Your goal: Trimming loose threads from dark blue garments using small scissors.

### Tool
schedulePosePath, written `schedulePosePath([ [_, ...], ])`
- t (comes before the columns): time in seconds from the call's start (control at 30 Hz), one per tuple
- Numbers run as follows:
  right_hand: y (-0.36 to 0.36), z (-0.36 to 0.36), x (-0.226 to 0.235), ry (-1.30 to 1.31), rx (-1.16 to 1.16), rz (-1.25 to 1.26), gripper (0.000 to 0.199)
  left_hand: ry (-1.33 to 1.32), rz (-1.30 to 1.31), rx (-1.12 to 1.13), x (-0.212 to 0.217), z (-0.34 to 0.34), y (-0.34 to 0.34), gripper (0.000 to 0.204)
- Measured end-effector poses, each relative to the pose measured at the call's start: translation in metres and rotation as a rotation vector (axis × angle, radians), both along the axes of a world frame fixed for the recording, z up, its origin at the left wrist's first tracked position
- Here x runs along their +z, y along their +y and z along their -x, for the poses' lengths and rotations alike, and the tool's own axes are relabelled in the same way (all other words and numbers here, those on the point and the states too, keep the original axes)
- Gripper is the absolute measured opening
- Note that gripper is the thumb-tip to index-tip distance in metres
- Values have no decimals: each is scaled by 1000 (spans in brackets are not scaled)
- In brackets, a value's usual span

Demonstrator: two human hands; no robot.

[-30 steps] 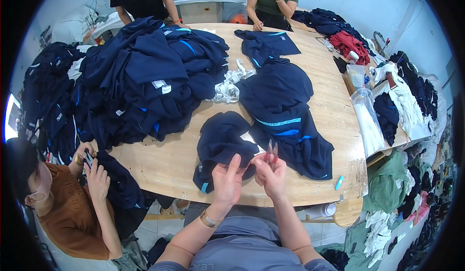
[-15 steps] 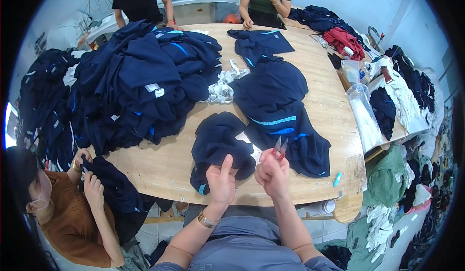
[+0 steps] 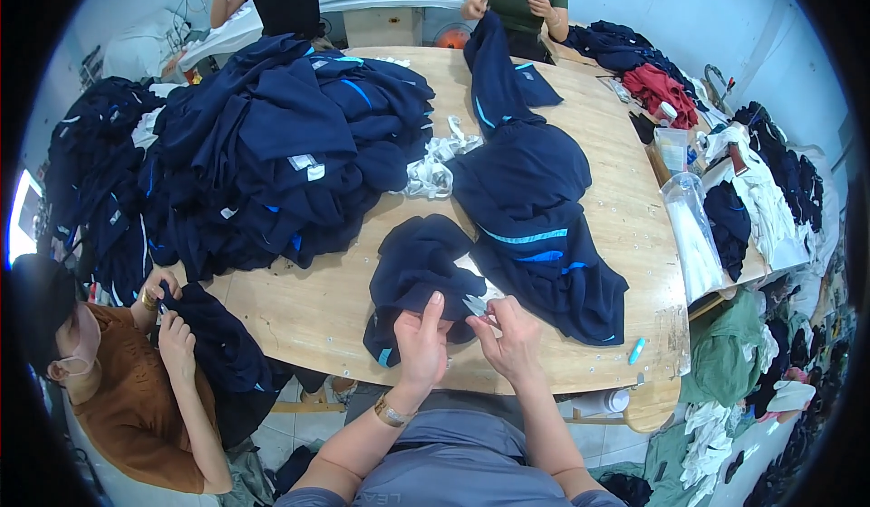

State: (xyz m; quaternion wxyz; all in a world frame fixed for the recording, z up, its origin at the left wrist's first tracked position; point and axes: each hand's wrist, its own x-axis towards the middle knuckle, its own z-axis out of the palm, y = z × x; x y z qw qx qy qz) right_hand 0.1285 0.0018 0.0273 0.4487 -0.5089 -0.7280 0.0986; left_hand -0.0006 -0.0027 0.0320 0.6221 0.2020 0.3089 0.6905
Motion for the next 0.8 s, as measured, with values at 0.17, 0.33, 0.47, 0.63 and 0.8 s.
schedulePosePath([
  [0.17, 3, -1, 4, -121, -22, -61, 29, 45, -36, 24, -2, -1, -2, 13],
  [0.33, 6, -4, 2, -133, -32, -89, 31, 73, -53, 41, -3, -2, -2, 13],
  [0.47, 5, -7, 1, -148, -24, -88, 30, 93, -27, 58, 2, -3, -1, 11],
  [0.63, 6, -6, 2, -181, -9, -104, 30, 148, -14, 86, 3, -5, -2, 7],
  [0.8, 7, -5, 5, -184, -3, -110, 30, 267, -43, 125, -5, -5, -2, 9],
])
